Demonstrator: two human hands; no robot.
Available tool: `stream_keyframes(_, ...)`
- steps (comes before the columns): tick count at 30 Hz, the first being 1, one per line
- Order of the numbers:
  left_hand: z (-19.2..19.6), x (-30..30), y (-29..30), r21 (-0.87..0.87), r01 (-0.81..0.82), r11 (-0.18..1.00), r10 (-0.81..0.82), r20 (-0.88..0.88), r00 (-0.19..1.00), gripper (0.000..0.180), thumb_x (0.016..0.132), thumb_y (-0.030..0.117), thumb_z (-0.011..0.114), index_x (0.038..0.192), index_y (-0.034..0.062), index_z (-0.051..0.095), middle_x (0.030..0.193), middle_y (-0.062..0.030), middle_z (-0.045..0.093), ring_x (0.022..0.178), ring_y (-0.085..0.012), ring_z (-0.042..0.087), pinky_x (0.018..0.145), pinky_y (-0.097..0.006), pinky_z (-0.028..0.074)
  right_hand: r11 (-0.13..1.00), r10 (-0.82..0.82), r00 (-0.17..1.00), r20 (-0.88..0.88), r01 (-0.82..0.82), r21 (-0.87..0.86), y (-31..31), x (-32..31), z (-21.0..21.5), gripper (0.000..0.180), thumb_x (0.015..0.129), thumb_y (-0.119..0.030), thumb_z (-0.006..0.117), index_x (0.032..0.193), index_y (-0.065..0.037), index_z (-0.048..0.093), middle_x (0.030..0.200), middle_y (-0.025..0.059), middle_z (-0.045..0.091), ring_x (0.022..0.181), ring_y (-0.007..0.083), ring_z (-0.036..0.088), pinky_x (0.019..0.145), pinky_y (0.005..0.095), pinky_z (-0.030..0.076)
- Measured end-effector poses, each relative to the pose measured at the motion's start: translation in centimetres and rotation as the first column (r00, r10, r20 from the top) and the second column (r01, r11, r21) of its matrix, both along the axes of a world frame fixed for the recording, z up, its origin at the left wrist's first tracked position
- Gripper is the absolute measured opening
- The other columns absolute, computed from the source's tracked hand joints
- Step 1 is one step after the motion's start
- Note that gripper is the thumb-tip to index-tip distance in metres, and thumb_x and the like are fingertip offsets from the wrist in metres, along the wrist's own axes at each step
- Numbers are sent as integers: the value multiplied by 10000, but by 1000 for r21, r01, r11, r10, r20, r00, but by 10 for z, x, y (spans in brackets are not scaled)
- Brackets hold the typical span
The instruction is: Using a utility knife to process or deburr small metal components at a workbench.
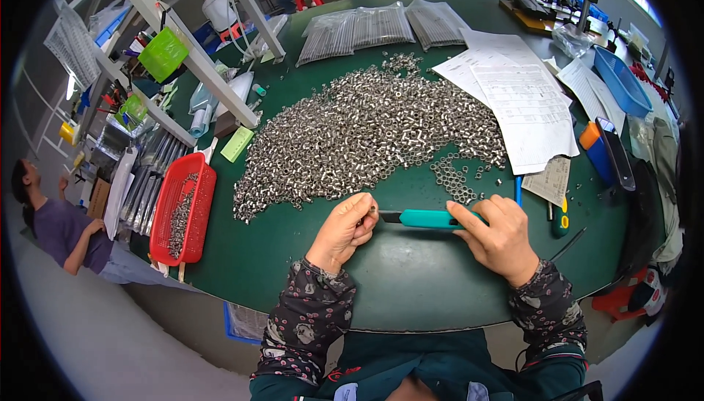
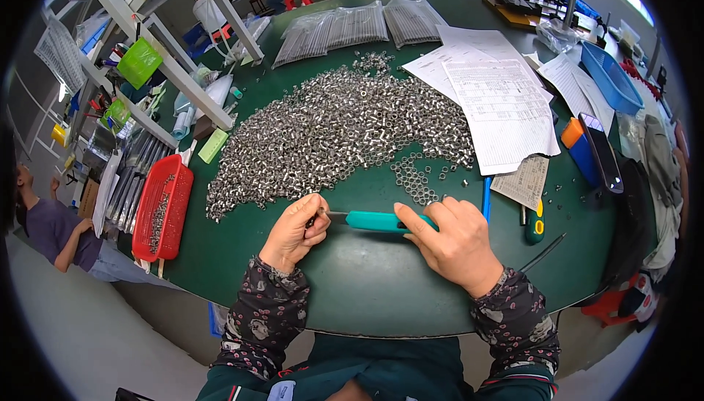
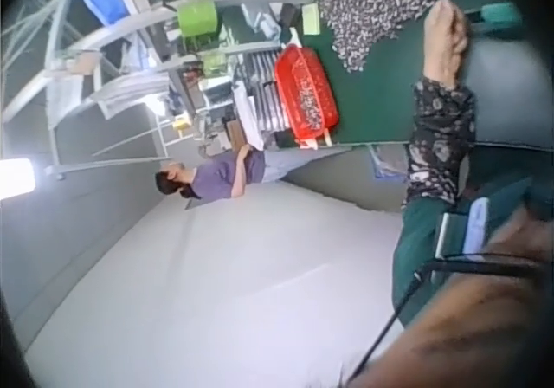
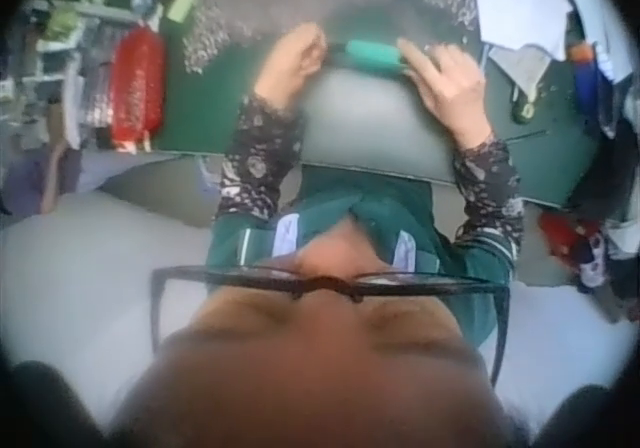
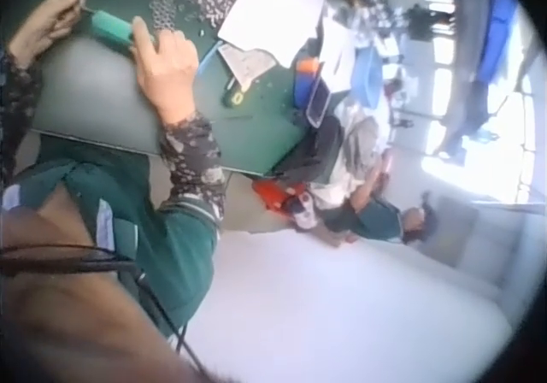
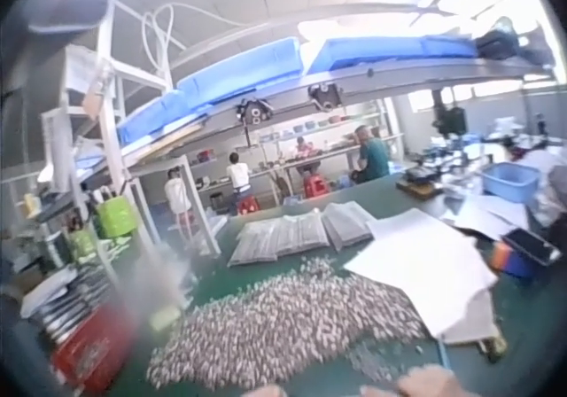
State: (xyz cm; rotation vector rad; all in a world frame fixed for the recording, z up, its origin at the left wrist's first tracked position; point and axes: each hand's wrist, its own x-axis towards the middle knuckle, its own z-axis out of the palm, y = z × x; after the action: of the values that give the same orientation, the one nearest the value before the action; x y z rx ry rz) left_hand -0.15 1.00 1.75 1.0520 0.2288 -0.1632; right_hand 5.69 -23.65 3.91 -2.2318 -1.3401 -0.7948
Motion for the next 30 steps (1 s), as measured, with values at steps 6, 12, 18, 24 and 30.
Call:
stream_keyframes(6,-11,4,4,-195,-25,981,64,197,978,125,887,149,467,925,35,503,773,-24,463,490,-29,314,384,-146,243,991,75,885,-460,-16,132,2,-5,-8,349,687,-158,652,1020,-86,581,627,77,482,546,239,501,490,345,398)
stream_keyframes(12,-13,6,2,-143,-34,989,66,227,972,97,873,86,476,948,30,497,837,-46,498,495,-36,316,391,-152,253,987,104,768,-632,-3,158,2,-6,-12,318,719,-206,640,1008,-85,587,672,99,539,572,259,533,514,347,415)
stream_keyframes(18,-13,6,0,-34,-69,997,75,237,969,98,859,71,498,944,23,494,794,-28,502,477,-31,314,390,-156,246,978,166,694,-701,-25,207,3,-3,-18,300,744,-225,614,1006,-81,588,747,125,585,658,286,569,582,361,443)
stream_keyframes(24,-14,5,-3,17,-77,997,69,280,957,105,850,89,522,925,17,507,751,-17,489,476,-31,314,395,-167,235,974,205,645,-736,-57,221,3,-2,-20,290,754,-235,601,1003,-87,593,761,129,592,700,286,575,610,365,448)
stream_keyframes(30,-19,6,-2,-15,-59,998,61,247,967,117,850,102,526,927,14,517,675,4,468,471,-33,298,398,-167,228,997,-3,829,-559,44,60,3,-7,-9,335,715,-199,631,1028,-90,580,670,86,525,628,250,537,557,347,422)
